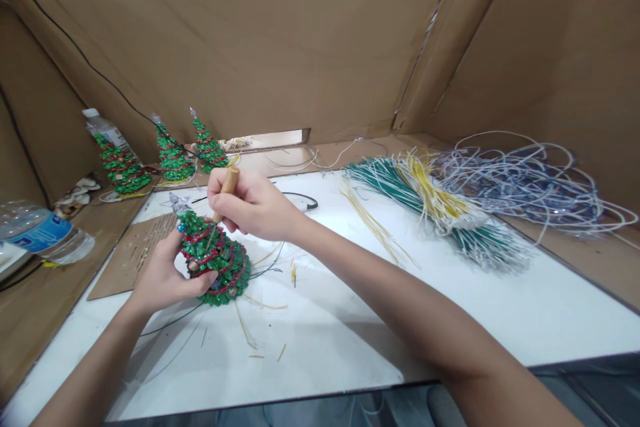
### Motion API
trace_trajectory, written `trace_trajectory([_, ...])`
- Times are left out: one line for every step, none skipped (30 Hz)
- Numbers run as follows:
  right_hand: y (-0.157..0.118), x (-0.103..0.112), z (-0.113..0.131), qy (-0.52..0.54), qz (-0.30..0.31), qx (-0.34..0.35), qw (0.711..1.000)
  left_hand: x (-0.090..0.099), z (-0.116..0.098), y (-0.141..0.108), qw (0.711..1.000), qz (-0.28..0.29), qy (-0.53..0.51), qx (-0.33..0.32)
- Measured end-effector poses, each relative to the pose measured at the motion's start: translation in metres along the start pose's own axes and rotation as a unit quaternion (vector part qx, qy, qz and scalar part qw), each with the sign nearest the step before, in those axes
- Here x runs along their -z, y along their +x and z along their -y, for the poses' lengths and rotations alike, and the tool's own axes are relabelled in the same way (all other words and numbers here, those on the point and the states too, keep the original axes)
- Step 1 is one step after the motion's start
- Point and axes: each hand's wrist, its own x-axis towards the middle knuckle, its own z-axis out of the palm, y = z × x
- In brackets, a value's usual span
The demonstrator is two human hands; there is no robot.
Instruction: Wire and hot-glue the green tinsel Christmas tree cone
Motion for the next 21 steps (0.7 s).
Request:
trace_trajectory([-0.0001,0.0003,-0.0004,0.001,0.001,0.005,1.0,-0.0004,0.0002,0.0,1.0,0.0,-0.001,0.001])
trace_trajectory([-0.0001,0.0006,-0.0008,0.003,0.001,0.009,1.0,-0.0009,0.0005,0.0,1.0,-0.003,-0.003,0.001])
trace_trajectory([0.0,0.0009,-0.0013,0.005,0.001,0.013,1.0,-0.0014,0.0008,0.0,1.0,-0.005,-0.005,0.002])
trace_trajectory([0.0001,0.0011,-0.0017,0.006,0.001,0.015,1.0,-0.0018,0.0011,0.0001,1.0,-0.007,-0.006,0.002])
trace_trajectory([0.0002,0.0013,-0.002,0.007,0.001,0.016,1.0,-0.002,0.0013,0.0001,1.0,-0.008,-0.007,0.001])
trace_trajectory([0.0003,0.0015,-0.0022,0.007,0.003,0.016,1.0,-0.0021,0.0014,0.0002,1.0,-0.008,-0.007,-0.001])
trace_trajectory([0.0003,0.0017,-0.0023,0.007,0.005,0.017,1.0,-0.0022,0.0015,0.0003,1.0,-0.006,-0.008,-0.005])
trace_trajectory([0.0004,0.0018,-0.0024,0.007,0.009,0.019,1.0,-0.0021,0.0015,0.0003,1.0,-0.005,-0.007,-0.008])
trace_trajectory([0.0004,0.002,-0.0025,0.008,0.013,0.022,1.0,-0.002,0.0015,0.0004,1.0,-0.005,-0.007,-0.011])
trace_trajectory([0.0003,0.0022,-0.0026,0.008,0.017,0.025,0.999,-0.0019,0.0014,0.0004,1.0,-0.007,-0.007,-0.014])
trace_trajectory([0.0003,0.0023,-0.0027,0.01,0.021,0.028,0.999,-0.0018,0.0014,0.0003,1.0,-0.009,-0.007,-0.016])
trace_trajectory([0.0002,0.0025,-0.0029,0.012,0.025,0.031,0.999,-0.0017,0.0014,0.0002,1.0,-0.012,-0.007,-0.018])
trace_trajectory([0.0001,0.0026,-0.0032,0.014,0.028,0.033,0.999,-0.0017,0.0015,0.0,1.0,-0.013,-0.008,-0.021])
trace_trajectory([-0.0001,0.0027,-0.0034,0.015,0.03,0.034,0.999,-0.0017,0.0017,-0.0002,1.0,-0.014,-0.008,-0.023])
trace_trajectory([-0.0004,0.0028,-0.0037,0.016,0.033,0.036,0.999,-0.0017,0.0018,-0.0004,1.0,-0.014,-0.008,-0.025])
trace_trajectory([-0.0007,0.0029,-0.0039,0.017,0.036,0.038,0.999,-0.0017,0.0021,-0.0006,0.999,-0.015,-0.007,-0.027])
trace_trajectory([-0.0009,0.003,-0.004,0.017,0.039,0.039,0.998,-0.0017,0.0023,-0.0007,0.999,-0.016,-0.005,-0.028])
trace_trajectory([-0.0012,0.0032,-0.0039,0.016,0.042,0.041,0.998,-0.0017,0.0026,-0.0007,0.999,-0.016,-0.005,-0.029])
trace_trajectory([-0.0015,0.0034,-0.0037,0.014,0.045,0.044,0.998,-0.0017,0.0028,-0.0007,0.999,-0.016,-0.004,-0.03])
trace_trajectory([-0.0016,0.0035,-0.0033,0.009,0.048,0.049,0.998,-0.0017,0.003,-0.0006,0.999,-0.016,-0.004,-0.031])
trace_trajectory([-0.0018,0.0037,-0.0026,0.001,0.049,0.058,0.997,-0.0018,0.0032,-0.0004,0.999,-0.016,-0.003,-0.032])
